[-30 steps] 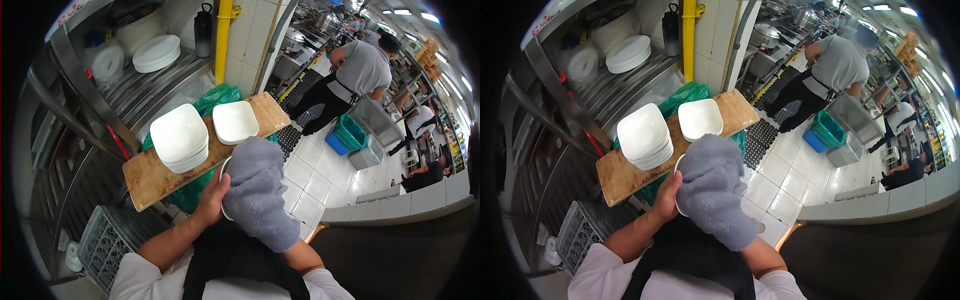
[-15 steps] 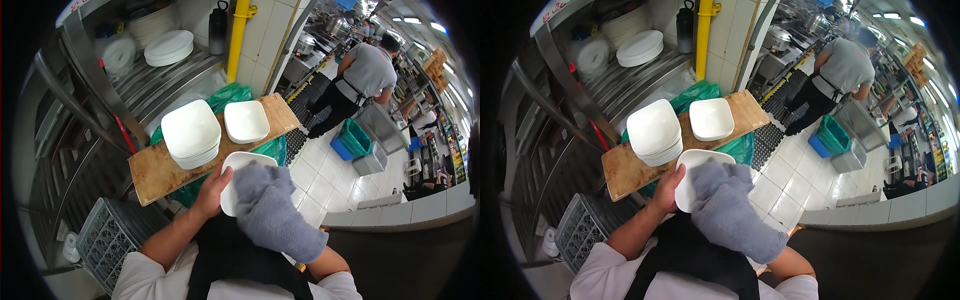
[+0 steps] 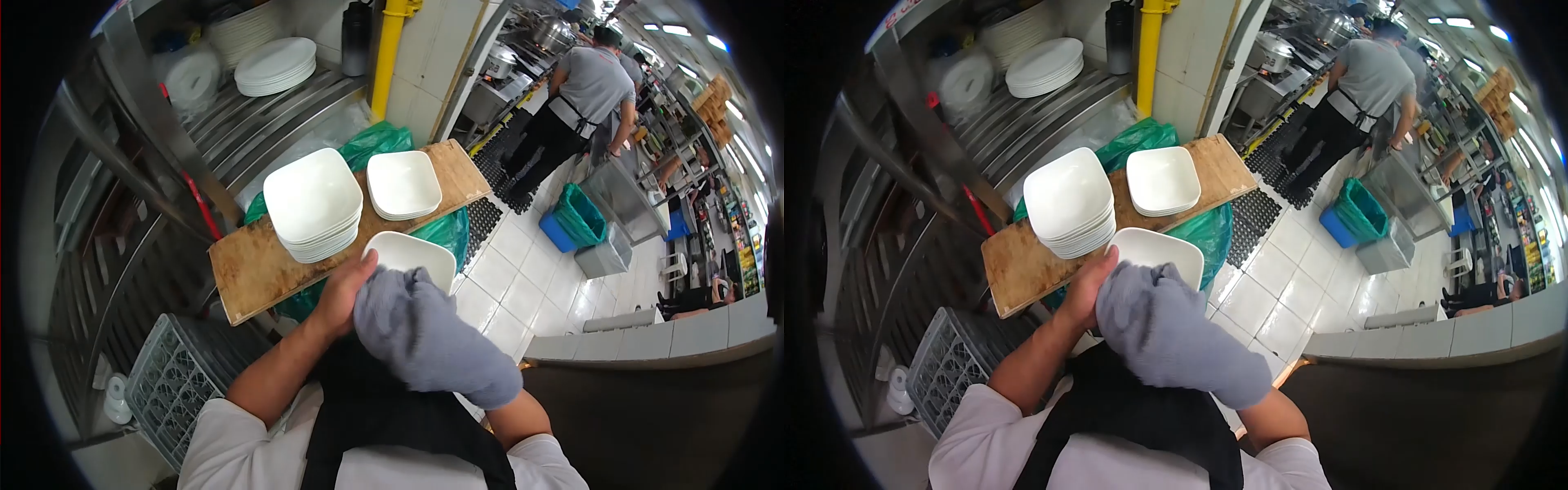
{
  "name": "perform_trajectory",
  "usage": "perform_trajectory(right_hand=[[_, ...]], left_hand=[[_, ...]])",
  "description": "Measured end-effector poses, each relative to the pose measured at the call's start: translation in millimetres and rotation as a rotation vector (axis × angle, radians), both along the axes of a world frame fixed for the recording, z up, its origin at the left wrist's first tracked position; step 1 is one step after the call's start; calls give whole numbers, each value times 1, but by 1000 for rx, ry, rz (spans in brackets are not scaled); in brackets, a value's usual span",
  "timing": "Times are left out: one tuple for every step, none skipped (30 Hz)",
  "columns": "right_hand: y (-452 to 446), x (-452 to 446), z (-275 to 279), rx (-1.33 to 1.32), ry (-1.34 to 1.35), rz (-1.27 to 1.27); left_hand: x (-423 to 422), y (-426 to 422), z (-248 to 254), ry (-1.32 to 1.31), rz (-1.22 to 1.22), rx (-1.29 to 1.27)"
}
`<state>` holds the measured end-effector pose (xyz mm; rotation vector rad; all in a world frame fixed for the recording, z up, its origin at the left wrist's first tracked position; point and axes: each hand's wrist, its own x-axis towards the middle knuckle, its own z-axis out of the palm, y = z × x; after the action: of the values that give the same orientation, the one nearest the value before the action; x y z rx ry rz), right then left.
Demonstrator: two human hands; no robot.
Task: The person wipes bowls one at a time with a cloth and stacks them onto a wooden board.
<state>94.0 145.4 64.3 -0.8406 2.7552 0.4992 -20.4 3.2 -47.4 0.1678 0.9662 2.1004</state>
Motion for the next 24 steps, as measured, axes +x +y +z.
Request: perform_trajectory(right_hand=[[17,7,-10,-471,53,-106],[30,15,-15,-942,100,-214],[28,30,8,-1327,-55,-602],[30,32,15,-1408,-90,-719],[31,33,19,-1374,-31,-732],[31,32,25,-1291,76,-717],[29,29,27,-1145,215,-683],[27,22,28,-933,356,-645],[25,12,26,-716,468,-620],[23,1,19,-547,542,-603],[22,-9,6,-430,594,-599],[21,-11,-14,-427,603,-621],[20,-17,-47,-431,534,-605],[18,-20,-67,-435,464,-587],[13,-19,-71,-433,469,-602],[7,-18,-74,-650,389,-627],[3,-19,-77,-866,308,-640],[-2,-20,-79,-1082,218,-644],[-6,-20,-80,-1295,118,-643],[-7,-20,-81,-1503,10,-633],[-9,-19,-58,-1498,2,-631],[-12,-17,-16,-891,-193,-464],[-11,-15,7,-280,-353,-274],[0,-8,-6,-275,-358,-259]], left_hand=[[0,-2,-4,-27,-27,-2],[1,-2,-8,-30,-12,0],[3,0,-11,-46,15,35],[3,2,-12,-58,41,70],[4,2,-2,-80,51,89],[4,0,-1,-82,55,89],[4,-2,-1,-83,32,99],[3,-2,0,-82,3,110],[4,0,0,-80,-11,107],[7,3,-1,-72,2,77],[9,6,-1,-64,13,48],[13,10,2,-60,-10,44],[18,13,8,-1,-3,18],[21,17,12,57,7,-6],[20,16,11,12,-17,21],[18,12,13,13,-29,20],[13,8,16,20,-46,1],[9,5,18,24,-59,-19],[7,5,18,23,-61,-20],[4,5,18,56,-26,-19],[2,5,17,87,13,-18],[-1,2,10,82,23,-17],[-5,-1,-2,77,0,25],[-7,-4,-8,74,-19,67]])
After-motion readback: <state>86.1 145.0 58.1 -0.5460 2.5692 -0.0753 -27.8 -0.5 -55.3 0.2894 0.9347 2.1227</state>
